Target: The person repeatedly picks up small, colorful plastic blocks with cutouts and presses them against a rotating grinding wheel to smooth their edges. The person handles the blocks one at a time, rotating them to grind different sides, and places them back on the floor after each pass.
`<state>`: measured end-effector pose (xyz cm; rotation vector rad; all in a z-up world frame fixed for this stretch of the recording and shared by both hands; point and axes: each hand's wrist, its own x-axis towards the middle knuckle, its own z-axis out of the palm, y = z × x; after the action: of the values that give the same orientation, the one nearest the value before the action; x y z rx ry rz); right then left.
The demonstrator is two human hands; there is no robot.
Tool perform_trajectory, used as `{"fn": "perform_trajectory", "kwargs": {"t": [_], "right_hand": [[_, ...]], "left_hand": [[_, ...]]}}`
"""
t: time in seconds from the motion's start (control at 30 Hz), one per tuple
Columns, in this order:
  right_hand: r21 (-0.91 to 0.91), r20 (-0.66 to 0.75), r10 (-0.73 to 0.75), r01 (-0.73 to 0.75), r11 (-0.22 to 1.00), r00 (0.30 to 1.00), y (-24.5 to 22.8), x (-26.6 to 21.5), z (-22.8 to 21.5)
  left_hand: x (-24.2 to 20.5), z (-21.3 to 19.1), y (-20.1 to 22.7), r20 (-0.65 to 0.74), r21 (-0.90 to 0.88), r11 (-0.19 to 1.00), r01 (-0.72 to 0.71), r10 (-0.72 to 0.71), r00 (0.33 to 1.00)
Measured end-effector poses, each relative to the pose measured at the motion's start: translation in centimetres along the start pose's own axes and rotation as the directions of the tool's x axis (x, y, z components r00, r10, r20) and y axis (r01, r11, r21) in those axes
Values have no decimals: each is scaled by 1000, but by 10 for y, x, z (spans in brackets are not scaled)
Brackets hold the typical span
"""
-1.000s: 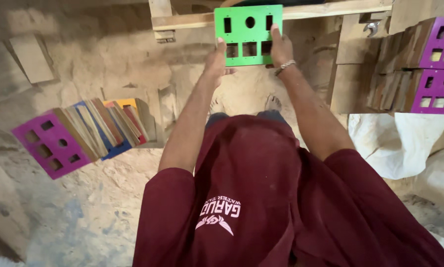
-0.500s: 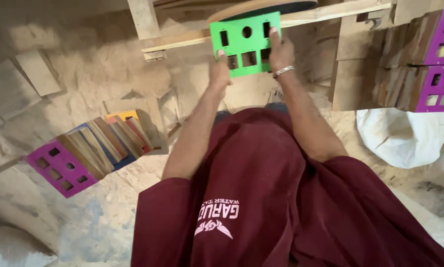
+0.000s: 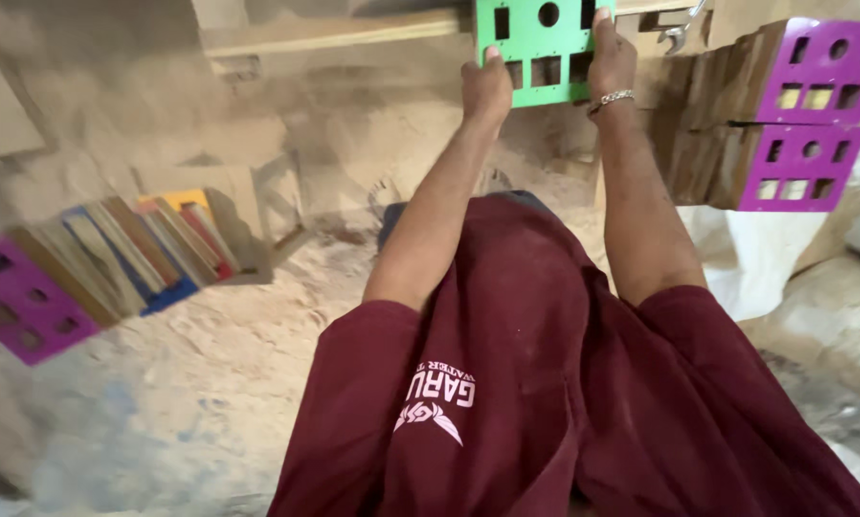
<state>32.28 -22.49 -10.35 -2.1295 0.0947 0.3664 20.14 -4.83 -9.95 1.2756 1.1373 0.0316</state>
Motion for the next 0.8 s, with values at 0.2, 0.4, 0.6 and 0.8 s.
{"fn": "perform_trajectory", "kwargs": {"t": [0.2,0.4,0.6,0.8], "right_hand": [[-3,6,-308,308,951,951,-12,-25,-78],[-451,365,-371,511,732,854,-99,-152,-122],[-156,428,-404,507,848,808,-135,-163,-53],[194,480,-124,33,980,868,-84,-161,63]], "left_hand": [[-78,1,19,419,-64,996,54,-22,908],[-127,-88,-10,439,377,641,-669,512,738],[-126,-147,-33,441,-243,936,-256,342,830],[-81,-174,-9,211,-248,951,-182,236,949]]}}
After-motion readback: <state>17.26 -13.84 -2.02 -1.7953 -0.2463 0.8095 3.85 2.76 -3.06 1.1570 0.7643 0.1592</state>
